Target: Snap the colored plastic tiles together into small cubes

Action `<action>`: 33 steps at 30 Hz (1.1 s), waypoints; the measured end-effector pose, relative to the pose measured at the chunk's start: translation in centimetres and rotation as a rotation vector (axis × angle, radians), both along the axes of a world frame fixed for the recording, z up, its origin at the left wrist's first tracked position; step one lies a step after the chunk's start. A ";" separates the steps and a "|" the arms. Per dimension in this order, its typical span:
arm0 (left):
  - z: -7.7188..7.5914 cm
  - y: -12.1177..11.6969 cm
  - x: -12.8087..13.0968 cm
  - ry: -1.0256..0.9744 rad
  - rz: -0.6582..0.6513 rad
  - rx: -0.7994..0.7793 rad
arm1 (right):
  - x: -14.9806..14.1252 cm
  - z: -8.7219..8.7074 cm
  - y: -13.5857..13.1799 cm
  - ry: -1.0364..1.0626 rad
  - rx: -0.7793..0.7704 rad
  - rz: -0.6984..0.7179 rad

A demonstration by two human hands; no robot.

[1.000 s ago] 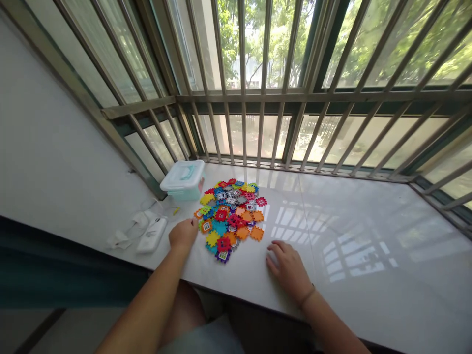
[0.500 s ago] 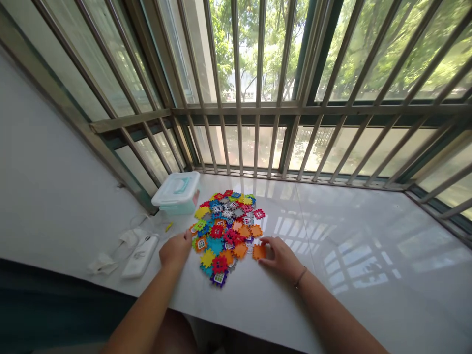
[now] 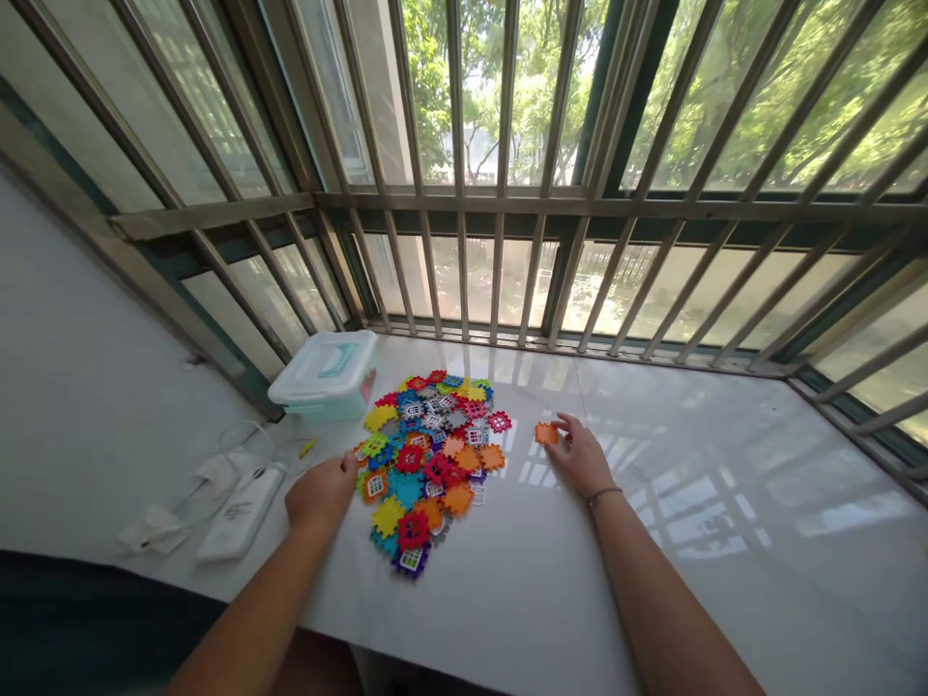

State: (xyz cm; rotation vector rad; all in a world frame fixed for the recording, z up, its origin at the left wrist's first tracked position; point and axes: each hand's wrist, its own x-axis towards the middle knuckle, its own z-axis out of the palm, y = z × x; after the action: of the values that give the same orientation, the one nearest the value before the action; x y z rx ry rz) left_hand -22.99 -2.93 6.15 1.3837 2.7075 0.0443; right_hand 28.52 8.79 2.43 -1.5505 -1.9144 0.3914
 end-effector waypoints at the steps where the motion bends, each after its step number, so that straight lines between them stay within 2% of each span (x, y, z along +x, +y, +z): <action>1: 0.1 0.0 0.1 0.004 -0.002 0.002 | -0.2 0.0 0.2 -0.022 0.001 -0.010; 6: 0.2 -0.1 0.2 0.006 -0.006 -0.002 | -0.7 -0.4 0.6 -0.107 0.029 -0.028; 12: 0.1 0.0 0.0 -0.003 0.009 -0.009 | -0.7 -0.5 0.4 -0.164 0.157 -0.079; 21: -0.3 0.0 -0.2 0.007 0.013 0.002 | -1.5 1.1 -0.8 -0.277 0.128 -0.001; 26: -0.3 0.1 -0.1 0.024 0.003 -0.002 | -1.8 1.2 -1.0 -0.350 0.119 0.049; 33: -0.8 0.1 -0.5 0.023 0.001 0.009 | -1.7 1.2 -1.0 -0.325 0.121 0.071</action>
State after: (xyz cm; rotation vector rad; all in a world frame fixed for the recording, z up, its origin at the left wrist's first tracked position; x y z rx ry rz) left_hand -23.47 -2.82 5.35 1.3936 2.7301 0.0412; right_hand 26.85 7.74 3.67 -1.5421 -2.1992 0.0513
